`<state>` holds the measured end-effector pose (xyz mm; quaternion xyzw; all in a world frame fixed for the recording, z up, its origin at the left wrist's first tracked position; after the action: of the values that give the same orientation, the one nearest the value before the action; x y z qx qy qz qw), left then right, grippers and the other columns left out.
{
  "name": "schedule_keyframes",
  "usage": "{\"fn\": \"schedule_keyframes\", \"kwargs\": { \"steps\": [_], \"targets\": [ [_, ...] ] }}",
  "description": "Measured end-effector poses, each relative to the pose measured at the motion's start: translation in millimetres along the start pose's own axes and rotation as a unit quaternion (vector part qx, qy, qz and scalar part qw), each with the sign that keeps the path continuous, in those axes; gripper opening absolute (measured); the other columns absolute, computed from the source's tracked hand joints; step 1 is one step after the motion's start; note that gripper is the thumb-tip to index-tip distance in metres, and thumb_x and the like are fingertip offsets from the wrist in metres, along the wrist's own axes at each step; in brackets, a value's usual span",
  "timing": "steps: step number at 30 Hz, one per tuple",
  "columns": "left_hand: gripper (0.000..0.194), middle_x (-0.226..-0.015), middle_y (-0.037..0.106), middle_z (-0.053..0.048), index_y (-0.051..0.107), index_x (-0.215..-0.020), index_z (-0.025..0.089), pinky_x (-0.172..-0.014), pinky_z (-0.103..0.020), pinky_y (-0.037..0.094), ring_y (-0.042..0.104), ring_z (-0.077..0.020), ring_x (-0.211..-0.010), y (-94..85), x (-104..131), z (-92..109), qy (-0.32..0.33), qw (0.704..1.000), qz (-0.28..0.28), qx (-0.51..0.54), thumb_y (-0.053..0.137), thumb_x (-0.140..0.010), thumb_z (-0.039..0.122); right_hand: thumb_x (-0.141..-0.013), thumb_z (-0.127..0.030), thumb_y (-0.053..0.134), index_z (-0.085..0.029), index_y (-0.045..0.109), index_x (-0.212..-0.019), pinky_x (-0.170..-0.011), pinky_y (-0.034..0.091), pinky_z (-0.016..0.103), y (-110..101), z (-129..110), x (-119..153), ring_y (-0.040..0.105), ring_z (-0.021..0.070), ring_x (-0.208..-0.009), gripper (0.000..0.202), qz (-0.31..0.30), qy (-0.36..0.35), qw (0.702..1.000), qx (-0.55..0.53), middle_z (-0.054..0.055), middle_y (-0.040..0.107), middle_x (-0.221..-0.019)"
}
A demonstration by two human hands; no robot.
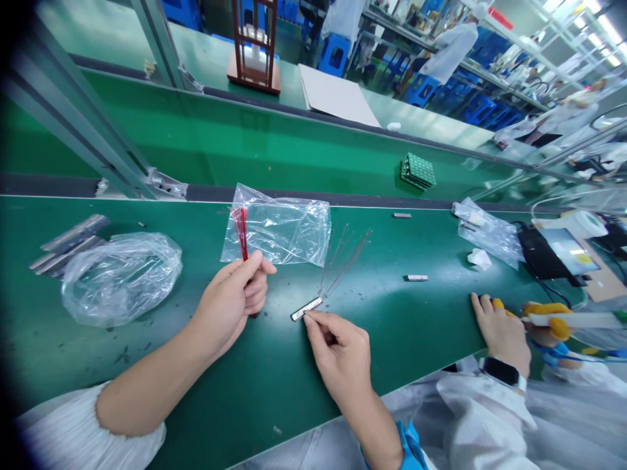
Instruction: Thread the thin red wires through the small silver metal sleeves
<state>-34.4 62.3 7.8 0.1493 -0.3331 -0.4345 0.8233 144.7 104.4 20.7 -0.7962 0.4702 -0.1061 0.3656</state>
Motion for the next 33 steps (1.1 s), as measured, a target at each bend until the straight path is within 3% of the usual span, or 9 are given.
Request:
{"fn": "schedule_keyframes", "kwargs": {
  "steps": [5, 11, 18, 25, 29, 33],
  "targets": [
    [0.031, -0.049, 0.029, 0.01, 0.062, -0.073, 0.014, -0.038, -0.018, 0.019, 0.019, -0.0044, -0.04, 0.3, 1, 0, -0.008, 1.0, 0.002, -0.002, 0.059, -0.094, 0.038, -0.086, -0.025, 0.068, -0.019, 0.071, -0.083, -0.043, 0.04, 0.021, -4, 6, 4, 0.047, 0.0101, -0.042, 0.008, 0.02, 0.032, 0.999, -0.009, -0.006, 0.052, -0.052],
    [0.032, -0.049, 0.028, 0.011, 0.061, -0.074, 0.015, -0.038, -0.017, 0.017, 0.018, -0.0044, -0.04, 0.9, 1, -1, -0.001, 1.0, -0.002, 0.0, 0.061, -0.091, 0.041, -0.086, -0.029, 0.069, -0.019, 0.066, -0.091, -0.043, 0.041, 0.022, -3, 1, 3, 0.048, 0.0111, -0.044, 0.012, 0.011, 0.044, 0.998, -0.039, -0.006, 0.053, -0.055],
    [0.037, -0.048, 0.029, 0.012, 0.061, -0.075, 0.015, -0.038, -0.017, 0.016, 0.018, -0.0036, -0.039, -0.8, -1, -3, 0.003, 1.0, -0.009, 0.023, 0.069, -0.084, 0.05, -0.087, -0.033, 0.069, -0.019, 0.065, -0.084, -0.045, 0.041, 0.022, 4, -7, -6, 0.049, 0.0112, -0.043, 0.015, 0.067, 0.024, 0.997, -0.002, -0.007, 0.051, -0.052],
    [0.041, -0.047, 0.036, 0.011, 0.062, -0.077, 0.014, -0.036, -0.016, 0.02, 0.023, -0.0032, -0.036, -2.3, -7, -10, -0.006, 0.999, -0.027, 0.039, 0.07, -0.082, 0.053, -0.093, -0.037, 0.062, -0.018, 0.069, -0.076, -0.046, 0.042, 0.023, 12, -5, -11, 0.052, 0.0125, -0.043, 0.026, 0.037, 0.011, 0.999, 0.009, -0.003, 0.057, -0.051],
    [0.049, -0.044, 0.041, 0.009, 0.061, -0.077, 0.015, -0.033, -0.019, 0.024, 0.028, -0.0049, -0.032, -2.1, -6, -14, 0.01, 0.999, -0.015, 0.044, 0.071, -0.075, 0.063, -0.091, -0.048, 0.062, -0.021, 0.069, -0.076, -0.044, 0.045, 0.025, 11, -1, -7, 0.055, 0.0151, -0.041, 0.031, 0.036, -0.013, 0.999, -0.008, -0.002, 0.056, -0.05],
    [0.062, -0.04, 0.038, 0.009, 0.059, -0.071, 0.016, -0.03, -0.021, 0.021, 0.024, -0.0048, -0.029, -7.1, -5, -13, 0.046, 0.998, 0.019, 0.046, 0.074, -0.06, 0.075, -0.081, -0.065, 0.065, -0.031, 0.066, -0.076, -0.037, 0.045, 0.032, 7, 3, -4, 0.058, 0.022, -0.038, 0.034, 0.125, 0.018, 0.988, -0.087, 0.0, 0.055, -0.049]
  ]
}}
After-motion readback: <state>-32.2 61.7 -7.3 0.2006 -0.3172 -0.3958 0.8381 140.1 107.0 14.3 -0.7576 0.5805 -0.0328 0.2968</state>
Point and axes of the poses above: each hand's wrist, its own x-axis away from the middle knuckle, its own y-axis out of the palm, z = x × y, the point moved 6 cm from there along -x, towards the middle knuckle
